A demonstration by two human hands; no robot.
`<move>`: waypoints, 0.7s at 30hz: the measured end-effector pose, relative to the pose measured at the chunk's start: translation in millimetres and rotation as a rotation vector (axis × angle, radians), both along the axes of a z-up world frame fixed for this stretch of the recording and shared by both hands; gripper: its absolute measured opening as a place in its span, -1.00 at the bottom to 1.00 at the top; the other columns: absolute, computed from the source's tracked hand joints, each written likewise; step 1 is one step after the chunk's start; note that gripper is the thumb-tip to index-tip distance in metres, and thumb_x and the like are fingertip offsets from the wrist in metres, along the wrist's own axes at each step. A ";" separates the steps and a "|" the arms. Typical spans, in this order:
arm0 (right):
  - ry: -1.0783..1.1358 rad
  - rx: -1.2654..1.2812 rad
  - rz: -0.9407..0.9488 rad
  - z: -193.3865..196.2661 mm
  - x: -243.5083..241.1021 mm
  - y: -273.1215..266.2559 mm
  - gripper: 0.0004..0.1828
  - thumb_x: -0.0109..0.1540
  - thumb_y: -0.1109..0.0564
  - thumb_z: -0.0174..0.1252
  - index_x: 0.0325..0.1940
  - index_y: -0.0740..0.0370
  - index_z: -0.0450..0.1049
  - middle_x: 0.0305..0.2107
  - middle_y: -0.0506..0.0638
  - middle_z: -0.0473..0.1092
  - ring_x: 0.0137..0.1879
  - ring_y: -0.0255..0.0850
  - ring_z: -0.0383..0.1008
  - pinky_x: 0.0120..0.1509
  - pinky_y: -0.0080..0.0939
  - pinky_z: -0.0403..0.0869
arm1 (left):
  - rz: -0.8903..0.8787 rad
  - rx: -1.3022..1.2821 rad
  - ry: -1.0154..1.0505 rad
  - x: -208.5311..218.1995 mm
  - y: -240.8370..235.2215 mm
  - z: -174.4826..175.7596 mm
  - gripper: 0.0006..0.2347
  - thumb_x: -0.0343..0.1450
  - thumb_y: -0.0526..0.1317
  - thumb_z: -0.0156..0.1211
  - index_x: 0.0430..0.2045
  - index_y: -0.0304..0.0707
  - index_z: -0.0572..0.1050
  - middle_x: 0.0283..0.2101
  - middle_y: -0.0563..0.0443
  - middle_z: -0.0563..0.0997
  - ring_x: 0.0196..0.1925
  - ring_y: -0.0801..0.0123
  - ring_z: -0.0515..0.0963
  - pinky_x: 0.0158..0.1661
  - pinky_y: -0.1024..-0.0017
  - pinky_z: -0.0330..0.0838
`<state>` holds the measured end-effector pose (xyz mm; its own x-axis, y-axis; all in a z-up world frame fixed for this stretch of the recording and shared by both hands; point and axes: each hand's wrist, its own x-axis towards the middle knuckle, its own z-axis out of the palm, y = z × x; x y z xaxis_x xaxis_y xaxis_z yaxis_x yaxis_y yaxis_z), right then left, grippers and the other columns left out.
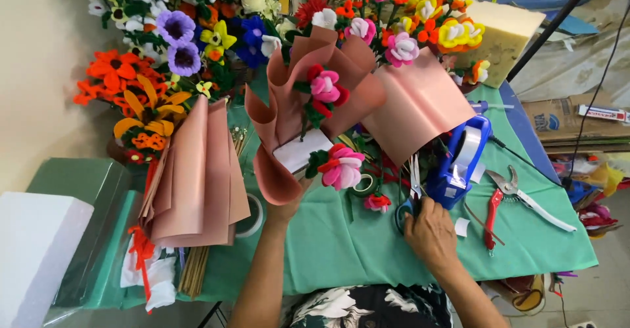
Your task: The person wraps a small cardboard box containing artificial flowers with pink paper. They use scissors to cut the paper and trim the edges, then fold and arrange the paper around the box to create a bouquet-style presentation.
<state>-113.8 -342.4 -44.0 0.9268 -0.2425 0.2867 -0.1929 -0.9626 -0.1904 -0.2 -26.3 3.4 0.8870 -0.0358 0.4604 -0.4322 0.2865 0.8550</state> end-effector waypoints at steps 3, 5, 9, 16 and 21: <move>0.074 -0.039 -0.066 0.1 1.2 5.1 -0.58 0.21 -0.14 0.10 -0.06 0.22 0.32 -0.25 0.23 0.46 -0.10 0.20 0.52 -0.02 0.12 0.48 | 0.043 -0.034 0.036 14.9 0.5 -33.3 -0.08 0.24 -0.39 0.49 0.47 -0.10 -0.06 0.48 -0.08 0.16 0.50 0.12 0.19 0.49 0.15 0.02; 0.135 0.019 -0.115 11.7 -0.3 7.8 -0.58 0.24 -0.14 0.06 -0.03 0.22 0.30 -0.20 0.23 0.47 -0.06 0.21 0.52 -0.02 0.15 0.51 | -0.006 -0.067 0.111 14.6 3.2 -35.6 -0.08 0.23 -0.40 0.47 0.46 -0.09 -0.05 0.49 -0.10 0.16 0.50 0.08 0.18 0.49 0.13 -0.02; 0.233 0.035 -0.231 13.5 -1.4 3.8 -0.54 0.26 -0.21 0.01 -0.01 0.21 0.28 -0.17 0.18 0.49 0.00 0.18 0.53 -0.09 0.20 0.53 | -0.487 -0.544 0.251 25.7 6.9 -56.1 -0.21 0.30 -0.57 0.26 0.45 -0.12 0.04 0.48 -0.18 0.16 0.52 -0.02 0.13 0.50 0.02 -0.04; 0.381 0.023 -0.230 30.9 -1.9 2.7 -0.42 0.32 -0.31 -0.07 0.03 0.28 0.39 -0.12 0.19 0.50 0.05 0.14 0.56 0.05 0.14 0.57 | -0.112 -0.315 -0.186 3.2 -1.8 -22.8 -0.12 0.13 -0.56 0.49 0.36 -0.08 0.14 0.36 -0.29 0.29 0.35 -0.13 0.35 0.21 -0.02 0.55; 0.447 0.055 -0.250 29.6 -0.9 -3.0 -0.51 0.25 -0.18 -0.16 -0.04 0.25 0.40 -0.14 0.12 0.52 0.02 0.05 0.59 0.11 0.03 0.52 | -0.106 -0.266 -0.061 15.9 7.6 -42.3 -0.27 0.18 -0.43 0.49 0.27 -0.19 0.23 0.25 -0.27 0.39 0.32 -0.14 0.36 0.25 -0.12 0.44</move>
